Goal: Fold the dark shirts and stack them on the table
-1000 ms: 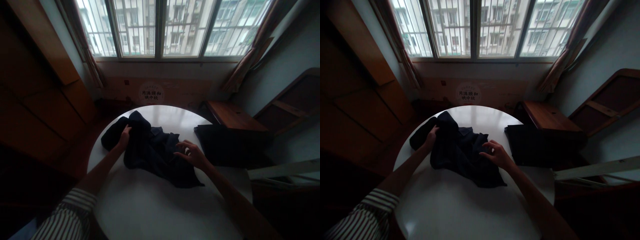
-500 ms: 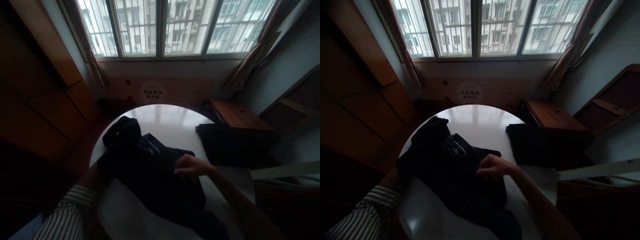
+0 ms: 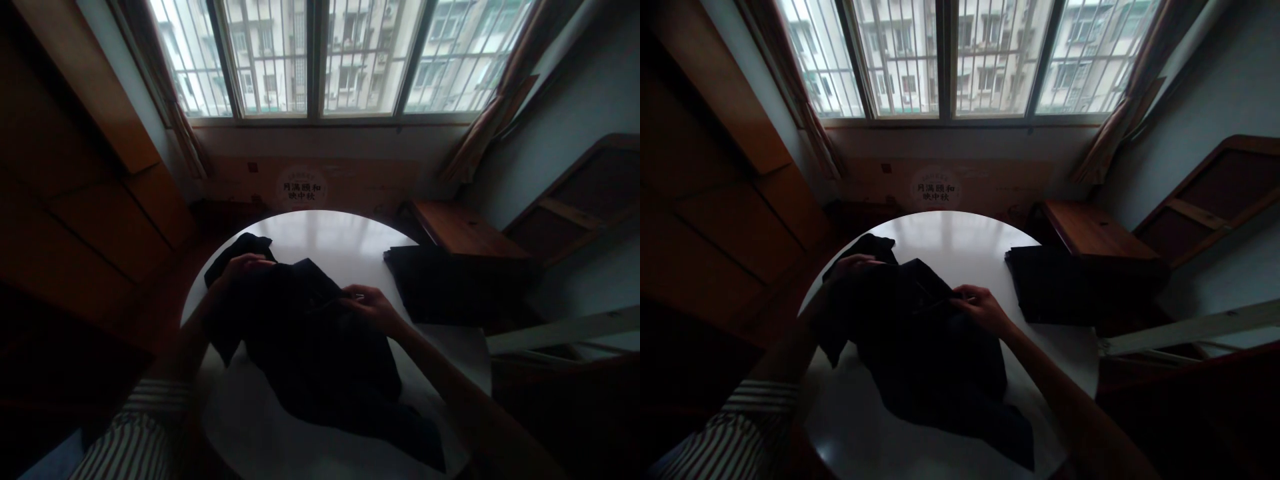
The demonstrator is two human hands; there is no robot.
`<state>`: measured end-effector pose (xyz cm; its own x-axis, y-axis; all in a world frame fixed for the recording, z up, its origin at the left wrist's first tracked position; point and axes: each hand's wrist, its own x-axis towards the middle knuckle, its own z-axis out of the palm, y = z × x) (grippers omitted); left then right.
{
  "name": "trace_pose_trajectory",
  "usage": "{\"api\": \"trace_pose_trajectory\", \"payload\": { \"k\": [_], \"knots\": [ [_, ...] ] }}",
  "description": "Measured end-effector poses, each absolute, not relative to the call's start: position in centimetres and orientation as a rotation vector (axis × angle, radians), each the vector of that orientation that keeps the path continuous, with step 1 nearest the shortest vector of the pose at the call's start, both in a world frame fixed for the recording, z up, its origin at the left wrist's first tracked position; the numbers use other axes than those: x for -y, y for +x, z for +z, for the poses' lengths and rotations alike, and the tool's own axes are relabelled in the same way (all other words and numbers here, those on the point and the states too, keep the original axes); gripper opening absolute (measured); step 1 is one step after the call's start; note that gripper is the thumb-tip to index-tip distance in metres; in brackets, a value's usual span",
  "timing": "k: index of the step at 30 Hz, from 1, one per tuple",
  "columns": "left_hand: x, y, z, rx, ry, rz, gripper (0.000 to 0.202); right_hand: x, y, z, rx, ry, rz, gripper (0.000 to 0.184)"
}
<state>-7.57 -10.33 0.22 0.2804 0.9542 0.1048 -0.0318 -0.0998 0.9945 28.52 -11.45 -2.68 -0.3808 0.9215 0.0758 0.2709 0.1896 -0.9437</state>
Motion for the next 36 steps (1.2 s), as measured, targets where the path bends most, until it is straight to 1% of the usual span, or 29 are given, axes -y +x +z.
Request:
{"api": "trace_pose_trajectory", "payload": {
  "k": [3, 5, 6, 9, 11, 12, 15, 17, 19, 21, 23, 25, 28, 29, 30, 31, 32, 34, 36],
  "knots": [
    [10.3, -8.0, 2.2, -0.946, 1.393, 0.654, 0.062, 11.4, 29.9, -0.2, 1.651, -1.173, 1.108, 0.049],
    [11.3, -7.9, 3.0, -0.981, 1.542, 0.42, 0.071, 11.7, 30.8, 1.3, 1.691, -1.194, 1.107, 0.048],
    [12.0, -7.8, 3.3, -0.996, 1.647, 0.323, 0.067, 11.8, 31.2, 2.1, 1.742, -1.196, 1.122, 0.048],
    [13.1, -7.4, 4.3, -0.963, 1.879, 0.154, 0.039, 10.9, 32.2, 4.9, 1.902, -1.165, 1.124, 0.046],
    [11.6, -6.8, 5.5, -0.965, 1.926, 0.235, 0.035, 8.6, 32.3, 7.4, 1.966, -1.146, 0.998, 0.044],
    [10.1, -6.4, 6.2, -1.016, 1.961, 0.359, 0.036, 6.9, 32.1, 8.7, 1.965, -1.153, 0.89, 0.043],
    [4.2, -4.0, 8.2, -1.367, 2.135, 0.896, 0.035, 0.9, 30.5, 11.8, 1.811, -1.276, 0.472, 0.041],
    [1.4, -1.7, 8.7, -1.669, 2.262, 1.147, 0.034, -2.0, 28.9, 12.4, 1.758, -1.412, 0.219, 0.034],
    [0.9, 0.5, 8.3, -1.803, 2.415, 1.173, 0.031, -2.7, 27.7, 11.4, 1.849, -1.51, 0.101, 0.035],
    [2.8, 2.2, 6.8, -1.676, 2.559, 1.01, 0.025, -1.3, 27.4, 8.9, 2.072, -1.574, 0.096, 0.031],
    [6.2, 3.2, 4.6, -1.468, 2.6, 0.777, 0.026, 1.8, 27.9, 5.5, 2.345, -1.632, 0.118, 0.024],
    [9.5, 3.4, 2.2, -1.373, 2.571, 0.538, 0.036, 5.6, 29.0, 2.1, 2.557, -1.61, 0.189, 0.032],
    [12.6, 3.0, -0.5, -1.243, 2.573, 0.231, 0.053, 11.0, 30.1, -1.7, 2.678, -1.553, 0.292, 0.057],
    [13.0, 2.9, -1.2, -1.201, 2.584, 0.174, 0.054, 12.5, 30.1, -2.4, 2.694, -1.558, 0.297, 0.062],
    [13.1, 2.9, -1.8, -1.17, 2.594, 0.151, 0.054, 13.7, 30.0, -2.9, 2.708, -1.569, 0.294, 0.062],
    [13.1, 3.0, -2.2, -1.153, 2.601, 0.154, 0.053, 14.7, 29.8, -3.2, 2.72, -1.58, 0.295, 0.055],
    [12.9, 3.1, -2.6, -1.144, 2.601, 0.181, 0.049, 15.5, 29.6, -3.3, 2.734, -1.584, 0.309, 0.044],
    [12.5, 3.1, -2.8, -1.115, 2.559, 0.285, 0.037, 16.6, 29.5, -3.1, 2.755, -1.596, 0.37, 0.027],
    [12.3, 2.5, -2.5, -1.089, 2.421, 0.435, 0.03, 17.4, 30.3, -2.6, 2.74, -1.631, 0.413, 0.024]
  ]
}}
